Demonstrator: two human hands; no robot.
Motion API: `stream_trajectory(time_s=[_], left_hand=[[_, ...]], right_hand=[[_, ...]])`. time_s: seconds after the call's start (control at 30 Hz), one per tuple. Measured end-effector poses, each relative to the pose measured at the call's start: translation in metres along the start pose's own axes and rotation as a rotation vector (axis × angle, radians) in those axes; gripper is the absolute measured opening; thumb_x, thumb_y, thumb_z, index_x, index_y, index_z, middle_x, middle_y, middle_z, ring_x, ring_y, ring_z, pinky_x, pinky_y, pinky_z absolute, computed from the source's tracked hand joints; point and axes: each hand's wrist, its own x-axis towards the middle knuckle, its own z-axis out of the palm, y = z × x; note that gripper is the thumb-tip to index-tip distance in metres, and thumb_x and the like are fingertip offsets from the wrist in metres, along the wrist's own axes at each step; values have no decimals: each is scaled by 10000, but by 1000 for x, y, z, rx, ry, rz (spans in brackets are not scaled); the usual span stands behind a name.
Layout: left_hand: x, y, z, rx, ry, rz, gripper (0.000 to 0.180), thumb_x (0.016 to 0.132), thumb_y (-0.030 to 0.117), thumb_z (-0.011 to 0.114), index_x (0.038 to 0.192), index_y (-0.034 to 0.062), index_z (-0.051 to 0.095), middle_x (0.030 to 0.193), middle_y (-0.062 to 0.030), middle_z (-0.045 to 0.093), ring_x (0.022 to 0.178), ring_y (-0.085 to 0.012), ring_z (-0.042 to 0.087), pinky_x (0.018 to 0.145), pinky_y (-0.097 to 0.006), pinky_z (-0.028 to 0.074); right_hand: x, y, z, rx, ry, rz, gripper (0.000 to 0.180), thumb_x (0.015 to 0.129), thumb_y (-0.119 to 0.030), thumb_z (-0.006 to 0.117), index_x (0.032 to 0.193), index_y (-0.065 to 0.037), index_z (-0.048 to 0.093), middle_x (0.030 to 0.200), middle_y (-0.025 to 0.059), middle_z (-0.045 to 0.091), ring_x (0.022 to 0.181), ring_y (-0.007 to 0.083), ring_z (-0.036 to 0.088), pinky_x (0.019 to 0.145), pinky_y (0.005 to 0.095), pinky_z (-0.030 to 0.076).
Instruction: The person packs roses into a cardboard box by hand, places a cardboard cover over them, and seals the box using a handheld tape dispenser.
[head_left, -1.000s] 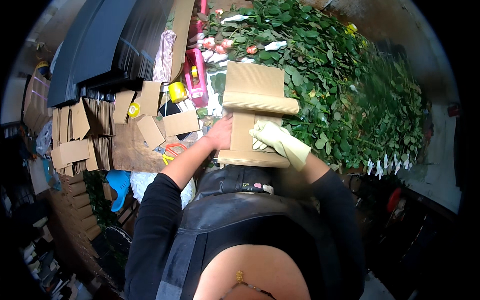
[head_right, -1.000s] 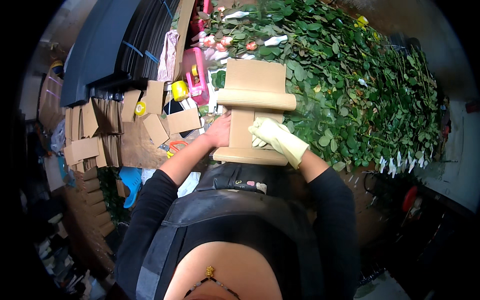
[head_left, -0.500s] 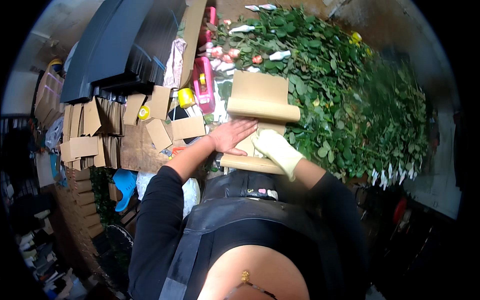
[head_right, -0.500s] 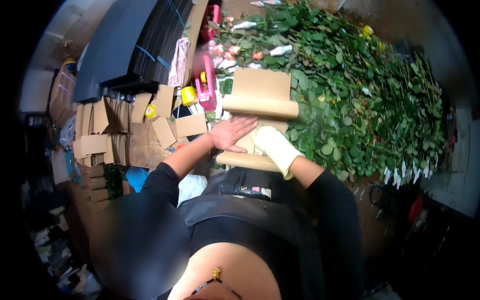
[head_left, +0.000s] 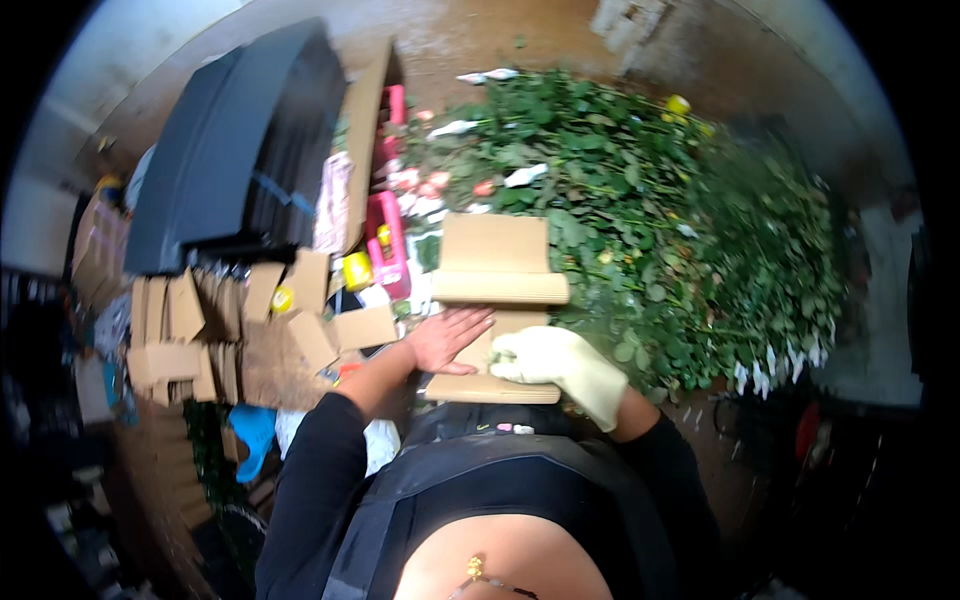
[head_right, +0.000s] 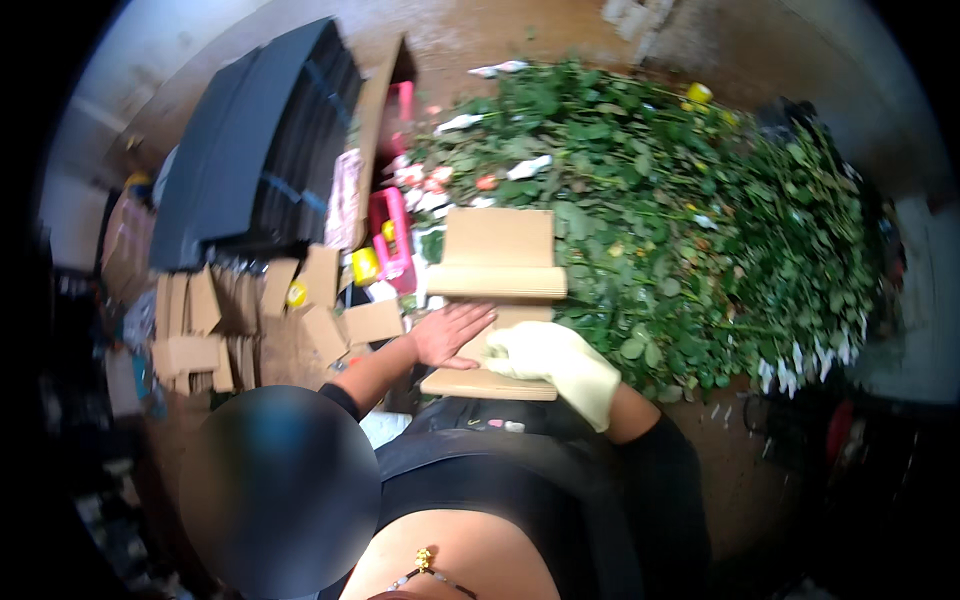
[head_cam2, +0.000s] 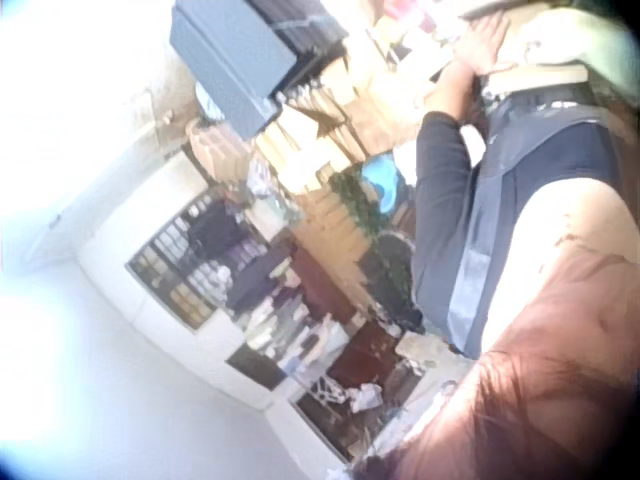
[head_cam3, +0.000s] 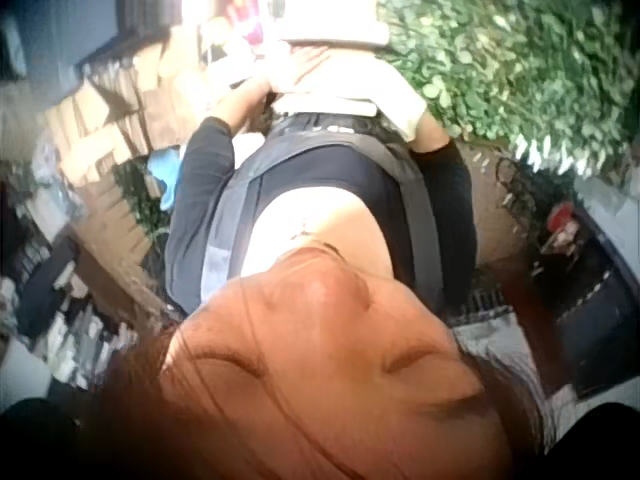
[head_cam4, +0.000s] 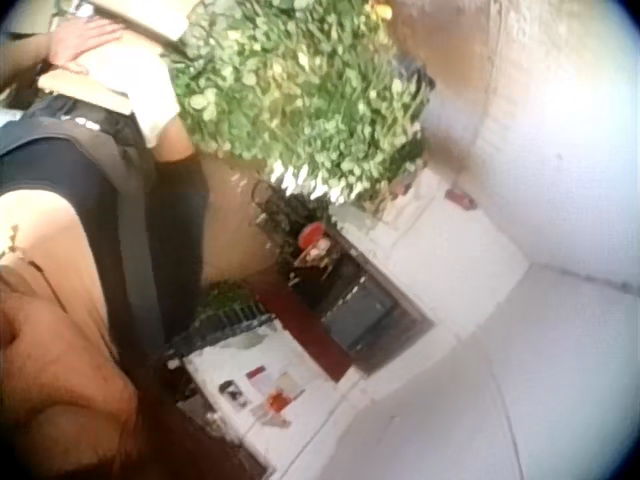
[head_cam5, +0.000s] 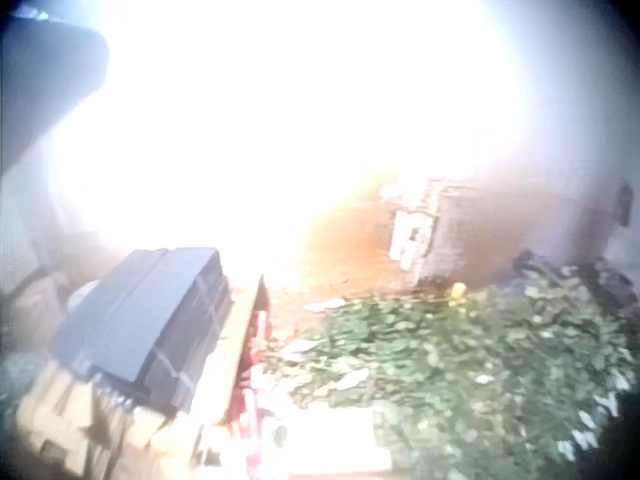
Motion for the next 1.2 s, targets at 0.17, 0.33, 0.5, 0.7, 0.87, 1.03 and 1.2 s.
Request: stream_trajectory(time_s=[0.17,0.33,0.5,0.7,0.87,1.03,1.2], left_hand=[[5,5,-10,27,-129,-46,1004,906,681,561,1588,-9,302,1622,-240,352,1427,-400,440,1154,-499,368],[16,4,-20,-101,-212,-88,994,911,685,538,1582,-13,312,1589,-260,393,1438,-419,420,1168,-517,348],[3,-1,-2,-79,-324,-113,982,917,700,524,1555,-26,353,1507,-263,485,1380,-444,470,1153,-540,351],[15,8,-22,-14,-224,-107,879,967,595,534,1582,2,327,1559,-224,443,1395,-370,481,1133,-511,387],[11,31,-22,30,-137,-256,704,990,473,573,1577,125,398,1445,-184,526,1310,-369,516,1059,-514,426],[11,47,-27,-116,19,-367,577,927,372,703,1449,153,588,1255,-145,608,1140,-338,580,974,-454,483],[12,53,-31,-146,63,-380,561,912,337,727,1426,145,611,1238,-150,617,1113,-350,596,949,-460,504]], right_hand=[[0,61,-71,-370,958,185,569,963,-380,625,1485,-171,536,1500,111,559,1337,259,569,1119,379,443],[25,91,-85,-596,996,49,722,910,-248,723,1553,-115,423,1535,246,465,1404,363,486,1160,411,401],[-10,64,-98,537,785,48,326,1021,-203,597,1267,-5,678,1130,124,751,1019,154,697,904,293,536],[-3,143,-171,304,1351,75,364,1038,-217,537,1337,-32,630,1255,105,729,1175,211,684,1010,321,509],[50,193,-265,411,1381,197,336,999,-207,574,1246,-6,680,1296,126,699,1246,260,635,1087,356,457],[102,220,-298,-31,888,696,615,1042,-333,489,1607,-146,335,1711,34,250,1583,198,192,1272,356,163],[18,145,-307,-776,1104,365,368,907,-196,681,1268,-131,702,1543,84,518,1476,286,403,1273,442,199]])
